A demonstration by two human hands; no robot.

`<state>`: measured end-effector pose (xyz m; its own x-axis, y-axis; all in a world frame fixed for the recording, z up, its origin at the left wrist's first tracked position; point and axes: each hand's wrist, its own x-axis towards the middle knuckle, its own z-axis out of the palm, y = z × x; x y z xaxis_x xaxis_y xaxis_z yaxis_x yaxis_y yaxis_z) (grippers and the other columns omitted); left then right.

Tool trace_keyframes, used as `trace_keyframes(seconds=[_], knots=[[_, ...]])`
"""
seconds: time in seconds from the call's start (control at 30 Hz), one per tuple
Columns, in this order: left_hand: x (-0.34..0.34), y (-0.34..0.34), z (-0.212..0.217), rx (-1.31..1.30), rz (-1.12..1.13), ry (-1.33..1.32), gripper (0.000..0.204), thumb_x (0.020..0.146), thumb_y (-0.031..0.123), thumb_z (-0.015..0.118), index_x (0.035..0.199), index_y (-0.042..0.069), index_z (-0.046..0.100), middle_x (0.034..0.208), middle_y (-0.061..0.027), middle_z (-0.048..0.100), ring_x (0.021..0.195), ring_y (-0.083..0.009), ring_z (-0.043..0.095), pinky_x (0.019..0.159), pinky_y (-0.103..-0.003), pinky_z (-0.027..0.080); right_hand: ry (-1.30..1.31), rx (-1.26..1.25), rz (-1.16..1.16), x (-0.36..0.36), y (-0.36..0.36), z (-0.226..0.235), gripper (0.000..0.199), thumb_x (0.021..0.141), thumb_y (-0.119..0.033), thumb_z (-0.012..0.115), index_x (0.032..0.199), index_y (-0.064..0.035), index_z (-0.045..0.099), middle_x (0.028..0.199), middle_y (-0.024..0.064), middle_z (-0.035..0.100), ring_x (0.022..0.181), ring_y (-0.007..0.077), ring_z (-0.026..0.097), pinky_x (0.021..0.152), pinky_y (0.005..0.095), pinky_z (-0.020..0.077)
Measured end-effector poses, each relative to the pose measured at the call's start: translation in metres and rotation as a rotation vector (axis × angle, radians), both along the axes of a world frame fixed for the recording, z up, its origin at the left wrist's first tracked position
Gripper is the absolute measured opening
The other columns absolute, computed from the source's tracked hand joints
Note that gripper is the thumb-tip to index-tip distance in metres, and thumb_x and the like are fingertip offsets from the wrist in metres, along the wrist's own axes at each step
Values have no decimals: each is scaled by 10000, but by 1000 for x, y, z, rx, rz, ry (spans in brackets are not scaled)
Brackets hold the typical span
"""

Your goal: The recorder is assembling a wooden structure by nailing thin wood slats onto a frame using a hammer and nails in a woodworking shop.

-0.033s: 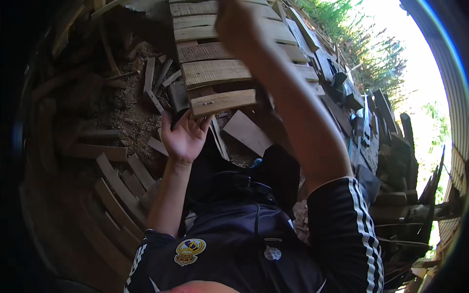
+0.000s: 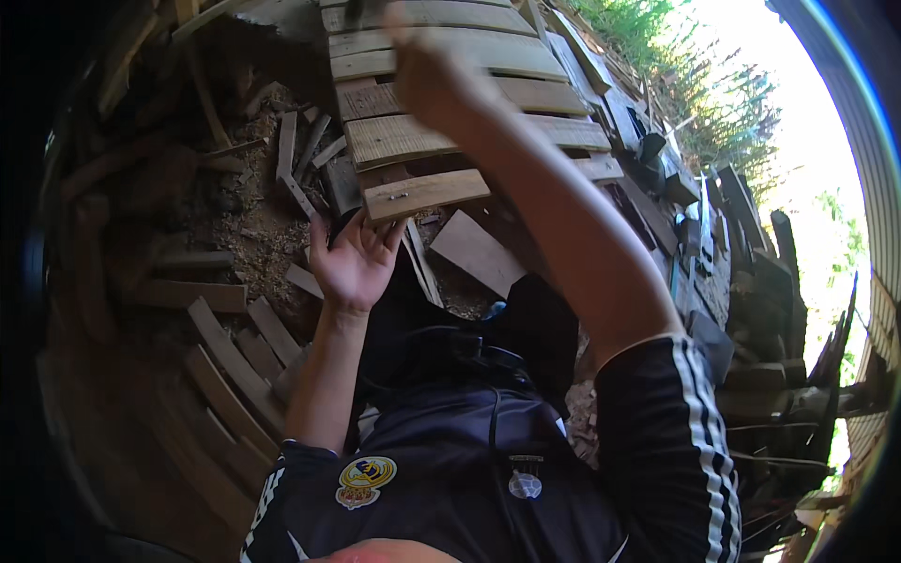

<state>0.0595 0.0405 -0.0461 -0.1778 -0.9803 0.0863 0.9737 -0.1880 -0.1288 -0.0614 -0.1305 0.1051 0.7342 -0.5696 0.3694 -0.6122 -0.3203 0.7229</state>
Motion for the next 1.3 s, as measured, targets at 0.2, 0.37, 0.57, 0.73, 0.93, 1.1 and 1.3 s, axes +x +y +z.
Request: trace_keyframes(seconds=[0.2,0.37,0.57,0.73,0.93,1.1,1.3], knots=[[8,0,5,-16,-37,-103,930,981,656,392,1466,-130,281,1470,-241,441,1402,-365,392,1220,-476,256,-185,818,-51,5,15,-4,216,895,-144,532,977,-26,693,950,208,695,828,369,700,702,448,567],[28,-2,-6,183,112,-703,664,1040,481,429,1456,-34,385,1390,-180,555,1308,-309,515,1127,-448,395,-698,1047,-174,-36,47,7,258,946,-220,516,968,-25,683,816,204,679,778,354,695,694,479,539],[40,-26,27,268,191,-1154,523,1002,412,562,1368,44,505,1294,-112,613,1093,-228,645,878,-373,561,-1288,1033,-362,-131,126,3,327,1017,-328,522,965,-23,628,691,122,610,531,199,593,468,341,457],[42,-56,59,268,365,-1498,438,949,435,649,1055,11,639,933,-50,665,771,-134,647,735,-285,543,-1639,1216,-368,-159,184,1,265,1057,-289,494,949,-55,555,612,-29,434,412,53,383,366,243,314],[68,-84,46,277,248,-1985,581,849,509,732,1099,-14,693,1078,-156,693,1036,-201,624,893,-391,490,-1854,1243,-403,-175,242,-1,243,1075,-255,470,966,-41,506,623,-34,408,421,29,335,374,200,294],[64,-85,66,164,56,-1731,392,894,333,743,1105,16,651,1088,-122,667,962,-207,679,861,-332,574,-1975,1262,-356,-191,270,-16,239,1077,-263,469,991,-43,509,623,-38,391,445,20,327,390,191,295],[99,-98,60,96,-72,-1659,358,889,348,750,1049,49,634,1015,-88,646,955,-207,671,864,-348,571,-2014,1257,-344,-203,284,-30,232,1076,-256,474,997,-41,512,622,-40,388,449,18,323,391,189,294]])
